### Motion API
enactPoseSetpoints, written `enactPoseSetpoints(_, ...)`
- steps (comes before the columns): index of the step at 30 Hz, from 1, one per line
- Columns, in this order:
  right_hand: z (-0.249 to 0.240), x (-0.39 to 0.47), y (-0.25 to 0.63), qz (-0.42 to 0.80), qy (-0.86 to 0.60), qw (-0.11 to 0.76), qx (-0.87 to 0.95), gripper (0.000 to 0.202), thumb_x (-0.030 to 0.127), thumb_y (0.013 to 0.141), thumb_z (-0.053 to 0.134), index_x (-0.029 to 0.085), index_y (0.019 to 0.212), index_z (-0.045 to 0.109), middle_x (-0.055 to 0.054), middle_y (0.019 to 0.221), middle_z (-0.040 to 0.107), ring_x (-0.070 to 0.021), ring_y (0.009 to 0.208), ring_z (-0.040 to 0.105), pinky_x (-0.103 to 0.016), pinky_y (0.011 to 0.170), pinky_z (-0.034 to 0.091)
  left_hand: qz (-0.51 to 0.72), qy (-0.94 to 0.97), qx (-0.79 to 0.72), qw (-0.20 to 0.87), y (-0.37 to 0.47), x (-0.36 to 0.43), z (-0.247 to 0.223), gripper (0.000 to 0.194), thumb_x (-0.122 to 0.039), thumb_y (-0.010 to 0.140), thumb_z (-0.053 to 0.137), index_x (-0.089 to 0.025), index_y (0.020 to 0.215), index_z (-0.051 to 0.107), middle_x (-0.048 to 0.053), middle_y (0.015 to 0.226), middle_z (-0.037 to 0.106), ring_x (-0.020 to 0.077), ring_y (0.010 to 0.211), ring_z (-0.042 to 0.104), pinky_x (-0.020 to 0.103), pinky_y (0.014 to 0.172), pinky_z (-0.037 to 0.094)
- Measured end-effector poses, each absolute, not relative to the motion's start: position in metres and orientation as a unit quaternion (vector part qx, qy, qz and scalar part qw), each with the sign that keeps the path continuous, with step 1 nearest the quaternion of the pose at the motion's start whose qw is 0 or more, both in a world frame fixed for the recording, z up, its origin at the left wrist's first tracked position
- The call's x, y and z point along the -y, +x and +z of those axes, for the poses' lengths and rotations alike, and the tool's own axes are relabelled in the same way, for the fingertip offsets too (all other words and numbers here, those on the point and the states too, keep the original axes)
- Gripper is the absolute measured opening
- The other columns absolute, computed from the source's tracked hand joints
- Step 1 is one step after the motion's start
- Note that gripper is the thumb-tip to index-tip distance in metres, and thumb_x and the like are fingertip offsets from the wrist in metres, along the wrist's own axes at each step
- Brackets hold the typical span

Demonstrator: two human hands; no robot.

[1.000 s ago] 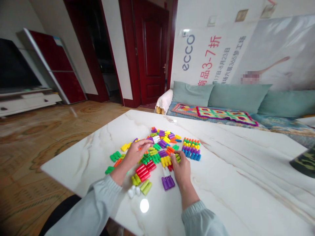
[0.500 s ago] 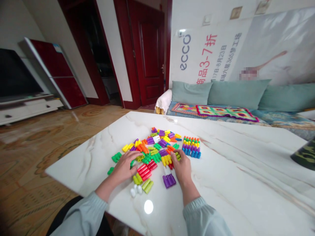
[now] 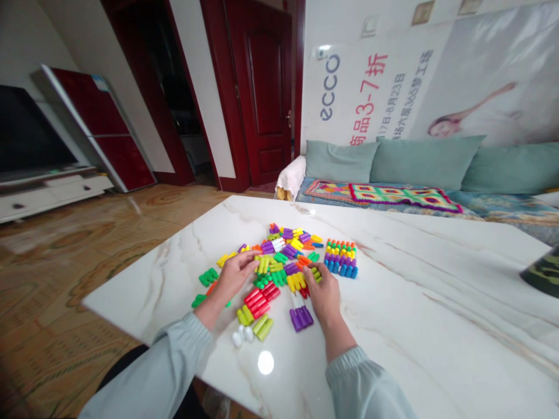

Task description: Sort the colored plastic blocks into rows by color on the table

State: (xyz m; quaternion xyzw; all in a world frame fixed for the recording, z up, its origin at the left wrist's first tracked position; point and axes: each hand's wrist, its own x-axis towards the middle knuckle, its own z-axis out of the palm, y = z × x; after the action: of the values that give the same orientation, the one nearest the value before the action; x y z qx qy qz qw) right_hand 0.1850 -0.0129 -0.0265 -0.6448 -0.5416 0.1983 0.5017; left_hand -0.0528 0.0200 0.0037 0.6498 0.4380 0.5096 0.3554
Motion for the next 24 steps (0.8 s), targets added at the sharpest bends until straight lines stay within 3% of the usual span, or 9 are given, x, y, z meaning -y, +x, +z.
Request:
enactPoseSetpoints(4,-0.025,0.013,0.185,0.200,-0.647,0.497,0.543,0.046,0.060,0.082,0.054,0.018,0.094,0.068,-0.008,0.083,0.071,-0.0215,0.074,0.064,-0.030,0.066,0.048,0.509,0.651,-0.400,0.397,-0.050,-0.015,0.016,0.037,-0.025,0.086,0.062,-0.016,0.121,0.065,0.013,0.126,0.067,0.0225,0.112,0.065,0.035,0.095,0.053)
enactPoseSetpoints(10,-0.024,0.014,0.184,0.194,-0.647,0.494,0.547,0.045,0.060,0.083,0.053,0.018,0.093,0.068,-0.006,0.077,0.070,-0.0202,0.070,0.062,-0.029,0.063,0.047,0.381,0.760,-0.428,0.307,-0.083,0.022,0.021,0.022,-0.022,0.083,0.061,-0.020,0.101,0.074,0.007,0.097,0.075,0.0187,0.086,0.069,0.028,0.075,0.055)
enactPoseSetpoints(13,-0.024,0.014,0.184,0.194,-0.649,0.495,0.545,0.045,0.059,0.083,0.052,0.018,0.092,0.068,-0.006,0.076,0.070,-0.0203,0.069,0.062,-0.028,0.061,0.046,0.278,0.818,-0.420,0.278,-0.107,0.050,0.022,0.033,-0.013,0.078,0.056,-0.023,0.104,0.073,0.005,0.096,0.073,0.0161,0.075,0.065,0.024,0.062,0.051)
enactPoseSetpoints(17,-0.024,0.014,0.184,0.187,-0.653,0.489,0.547,0.044,0.059,0.083,0.052,0.019,0.092,0.068,-0.006,0.076,0.069,-0.0202,0.068,0.062,-0.028,0.061,0.045,0.232,0.836,-0.428,0.253,-0.122,0.088,0.020,0.057,-0.014,0.070,0.065,-0.029,0.125,0.061,0.005,0.120,0.065,0.0166,0.080,0.063,0.028,0.075,0.054)
enactPoseSetpoints(21,-0.024,0.014,0.184,0.187,-0.655,0.487,0.547,0.044,0.060,0.083,0.052,0.019,0.092,0.068,-0.006,0.076,0.070,-0.0203,0.069,0.062,-0.029,0.062,0.046,0.208,0.832,-0.482,0.180,-0.105,0.108,0.005,0.085,-0.036,0.057,0.086,-0.036,0.135,0.052,0.006,0.131,0.056,0.0248,0.095,0.064,0.035,0.082,0.056)
enactPoseSetpoints(24,-0.024,0.014,0.185,0.184,-0.655,0.485,0.549,0.045,0.060,0.083,0.052,0.019,0.093,0.069,-0.006,0.078,0.071,-0.0208,0.070,0.063,-0.029,0.063,0.046,0.235,0.839,-0.480,0.100,-0.084,0.110,-0.006,0.086,-0.049,0.057,0.086,-0.037,0.136,0.053,0.009,0.135,0.054,0.0342,0.115,0.057,0.046,0.096,0.051)
